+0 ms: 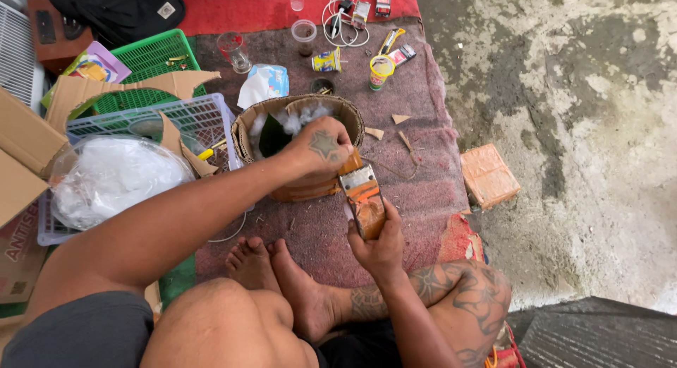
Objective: The person assembles a cylindrical cardboard container by taping a flat sheet into a tube. They place green leaves and white packing material inside, then use a box cutter and scissors to trim the edges and secure the structure with additional tape.
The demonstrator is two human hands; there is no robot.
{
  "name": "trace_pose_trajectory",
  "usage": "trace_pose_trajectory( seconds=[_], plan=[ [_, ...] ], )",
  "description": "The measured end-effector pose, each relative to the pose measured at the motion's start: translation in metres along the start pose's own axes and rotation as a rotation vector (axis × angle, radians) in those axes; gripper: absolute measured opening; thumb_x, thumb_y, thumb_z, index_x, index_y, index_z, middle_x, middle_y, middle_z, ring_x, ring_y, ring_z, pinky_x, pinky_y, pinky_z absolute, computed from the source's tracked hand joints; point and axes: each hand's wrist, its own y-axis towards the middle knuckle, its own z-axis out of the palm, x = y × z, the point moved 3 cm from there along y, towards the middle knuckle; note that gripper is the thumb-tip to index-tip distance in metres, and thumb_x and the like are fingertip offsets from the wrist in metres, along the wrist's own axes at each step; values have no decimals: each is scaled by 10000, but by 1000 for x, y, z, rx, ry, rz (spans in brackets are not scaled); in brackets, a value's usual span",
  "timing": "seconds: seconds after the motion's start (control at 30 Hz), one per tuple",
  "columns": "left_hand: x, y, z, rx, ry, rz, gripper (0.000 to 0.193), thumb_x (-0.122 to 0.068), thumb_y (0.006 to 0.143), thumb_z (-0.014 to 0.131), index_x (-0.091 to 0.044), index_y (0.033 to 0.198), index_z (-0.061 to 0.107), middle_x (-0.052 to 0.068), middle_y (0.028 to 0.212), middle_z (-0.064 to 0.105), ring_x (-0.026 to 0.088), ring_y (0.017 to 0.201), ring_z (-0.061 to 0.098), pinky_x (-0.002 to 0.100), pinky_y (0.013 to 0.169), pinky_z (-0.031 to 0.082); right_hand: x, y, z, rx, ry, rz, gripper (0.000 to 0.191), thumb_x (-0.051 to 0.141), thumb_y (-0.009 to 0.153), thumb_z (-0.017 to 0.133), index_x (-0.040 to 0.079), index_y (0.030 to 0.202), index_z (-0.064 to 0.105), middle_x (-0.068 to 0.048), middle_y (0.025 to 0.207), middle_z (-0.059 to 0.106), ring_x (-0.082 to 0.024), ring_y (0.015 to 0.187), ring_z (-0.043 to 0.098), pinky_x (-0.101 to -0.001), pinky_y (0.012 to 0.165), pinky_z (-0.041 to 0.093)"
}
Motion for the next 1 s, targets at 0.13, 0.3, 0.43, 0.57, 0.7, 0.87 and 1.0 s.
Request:
trace_pose_trajectory(
  seconds=[0.13, 0.3, 0.43, 0.57, 0.7, 0.87, 1.0],
  plan=[
    [3, 7, -4, -6, 19, -27, 220, -247, 825, 706, -44, 832, 792, 174, 815, 751, 258, 756, 748, 372, 750, 580, -5, 5, 6, 16, -13, 44, 759, 108, 807, 829, -25, 1408, 385, -221, 1132, 665, -365, 990, 717, -423, 842, 580],
    [7, 9, -7, 20, -60, -163, 233, -266, 823, 714, -45, 827, 786, 143, 800, 766, 219, 732, 738, 363, 722, 571, -7, 8, 11, -3, 9, 77, 750, 112, 812, 834, -15, 1408, 395, -214, 1140, 673, -359, 1010, 728, -418, 846, 587],
    [9, 8, -3, 44, -62, -205, 226, -259, 831, 721, -43, 828, 786, 141, 803, 767, 209, 733, 735, 355, 720, 570, -7, 4, 11, -12, 17, 66, 745, 108, 817, 829, -12, 1407, 392, -212, 1138, 672, -353, 1005, 727, -420, 850, 585],
    [15, 6, 3, 45, -155, -225, 205, -234, 827, 724, -41, 846, 790, 124, 802, 770, 179, 726, 724, 339, 709, 569, -11, 0, 15, 2, 14, 92, 750, 109, 818, 827, -21, 1408, 382, -216, 1128, 672, -354, 995, 728, -413, 836, 585],
    [24, 3, 11, 81, -212, -272, 209, -244, 834, 745, -42, 862, 792, 95, 805, 773, 150, 735, 707, 329, 708, 563, -17, 0, 22, 10, -3, 53, 736, 89, 839, 814, -29, 1408, 361, -230, 1120, 647, -369, 966, 705, -427, 832, 572],
    [33, 8, 21, 194, -275, -351, 235, -274, 833, 771, -54, 906, 806, 69, 844, 780, 145, 768, 684, 344, 711, 555, -29, 3, 36, 29, 29, 39, 691, 57, 857, 769, -30, 1389, 335, -228, 1086, 646, -381, 939, 698, -434, 806, 567],
    [32, 10, 18, 256, -216, -350, 358, -311, 832, 831, -68, 1065, 708, 51, 911, 715, 142, 818, 664, 337, 755, 548, -35, 2, 45, -4, 37, 45, 684, 53, 868, 766, -23, 1371, 309, -212, 1036, 654, -367, 883, 707, -431, 755, 570]
  ],
)
